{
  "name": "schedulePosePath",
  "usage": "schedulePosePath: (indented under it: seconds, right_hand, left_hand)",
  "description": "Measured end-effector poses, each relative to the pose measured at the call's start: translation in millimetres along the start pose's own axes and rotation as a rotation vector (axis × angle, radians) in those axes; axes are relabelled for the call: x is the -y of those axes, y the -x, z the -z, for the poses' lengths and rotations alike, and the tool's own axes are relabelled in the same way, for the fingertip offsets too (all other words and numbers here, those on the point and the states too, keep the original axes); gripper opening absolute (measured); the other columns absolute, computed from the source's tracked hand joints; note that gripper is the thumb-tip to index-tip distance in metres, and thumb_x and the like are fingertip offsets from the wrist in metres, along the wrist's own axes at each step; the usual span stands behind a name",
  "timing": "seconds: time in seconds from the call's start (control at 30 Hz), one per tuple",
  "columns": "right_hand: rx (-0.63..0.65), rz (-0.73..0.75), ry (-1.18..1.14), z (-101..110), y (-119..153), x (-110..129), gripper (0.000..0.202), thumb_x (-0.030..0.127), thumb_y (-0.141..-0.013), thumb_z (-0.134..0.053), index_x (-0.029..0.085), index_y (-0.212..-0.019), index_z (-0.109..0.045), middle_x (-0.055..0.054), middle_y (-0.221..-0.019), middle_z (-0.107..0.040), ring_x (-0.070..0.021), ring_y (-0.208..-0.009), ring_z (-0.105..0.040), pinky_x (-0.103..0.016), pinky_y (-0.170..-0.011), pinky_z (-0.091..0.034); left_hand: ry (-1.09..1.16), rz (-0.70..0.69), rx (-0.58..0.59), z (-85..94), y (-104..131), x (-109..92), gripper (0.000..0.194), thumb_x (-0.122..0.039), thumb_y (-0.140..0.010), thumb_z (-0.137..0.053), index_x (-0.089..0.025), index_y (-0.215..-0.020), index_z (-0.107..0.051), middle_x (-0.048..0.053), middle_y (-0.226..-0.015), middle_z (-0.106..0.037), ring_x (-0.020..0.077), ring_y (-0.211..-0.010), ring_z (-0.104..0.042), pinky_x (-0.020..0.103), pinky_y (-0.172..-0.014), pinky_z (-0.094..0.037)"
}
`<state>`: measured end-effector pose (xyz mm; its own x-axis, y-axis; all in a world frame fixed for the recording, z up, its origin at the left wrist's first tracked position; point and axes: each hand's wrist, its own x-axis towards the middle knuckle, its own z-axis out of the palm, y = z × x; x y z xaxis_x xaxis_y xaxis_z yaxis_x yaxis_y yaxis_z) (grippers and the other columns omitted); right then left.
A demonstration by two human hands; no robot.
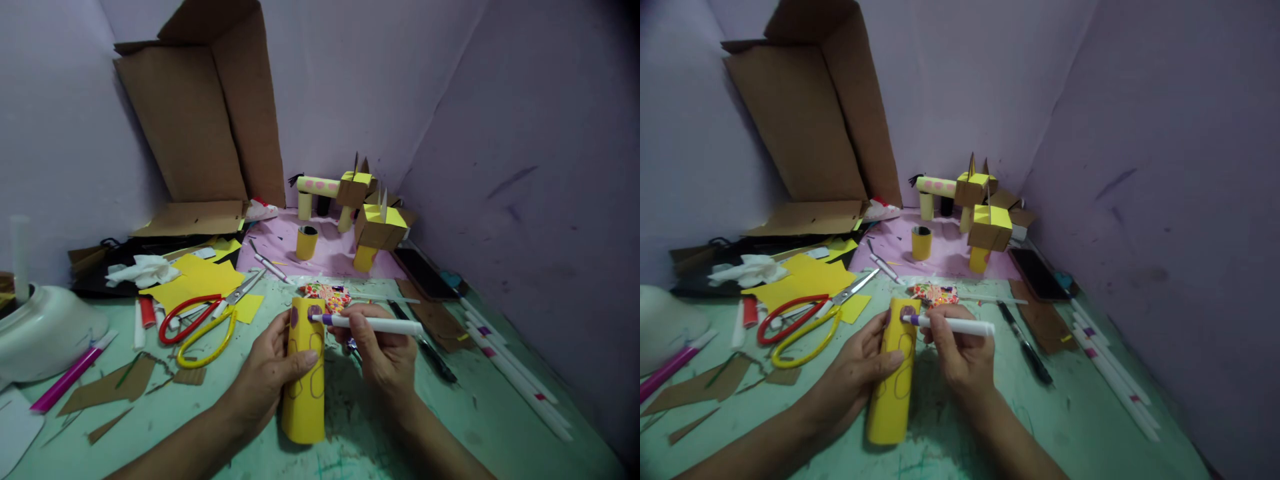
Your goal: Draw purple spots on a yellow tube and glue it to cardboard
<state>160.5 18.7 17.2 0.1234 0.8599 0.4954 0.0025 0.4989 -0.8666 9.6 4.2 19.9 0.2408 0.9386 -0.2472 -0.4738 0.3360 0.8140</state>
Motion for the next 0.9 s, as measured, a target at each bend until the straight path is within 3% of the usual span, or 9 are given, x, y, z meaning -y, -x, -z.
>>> schedulePosePath:
  seconds: [0.7,0.9]
  right_hand:
    - [-0.059,0.006,0.104,5.3,-6.5,3.3,0.020,0.027,-0.091,-0.055,0.017,-0.076,-0.064,0.001,-0.057,-0.062,-0.0120,-0.049,-0.057,-0.022,-0.046,-0.048]
    - [-0.073,0.023,0.122,6.4,-8.1,3.8,0.021,0.027,-0.091,-0.054,0.016,-0.075,-0.063,0.001,-0.054,-0.062,-0.0125,-0.047,-0.057,-0.023,-0.044,-0.047]
  left_hand:
    - [0.041,0.033,-0.024,0.1,1.2,-1.6,0.072,-0.017,-0.063,-0.079,-0.018,-0.128,-0.048,0.014,-0.128,-0.061,0.0322,-0.122,-0.051,0.042,-0.102,-0.039]
    - [0.048,0.031,-0.019,-0.6,0.9,-3.8,0.071,-0.019,-0.061,-0.080,-0.017,-0.126,-0.052,0.013,-0.122,-0.064,0.0316,-0.116,-0.055,0.040,-0.097,-0.043]
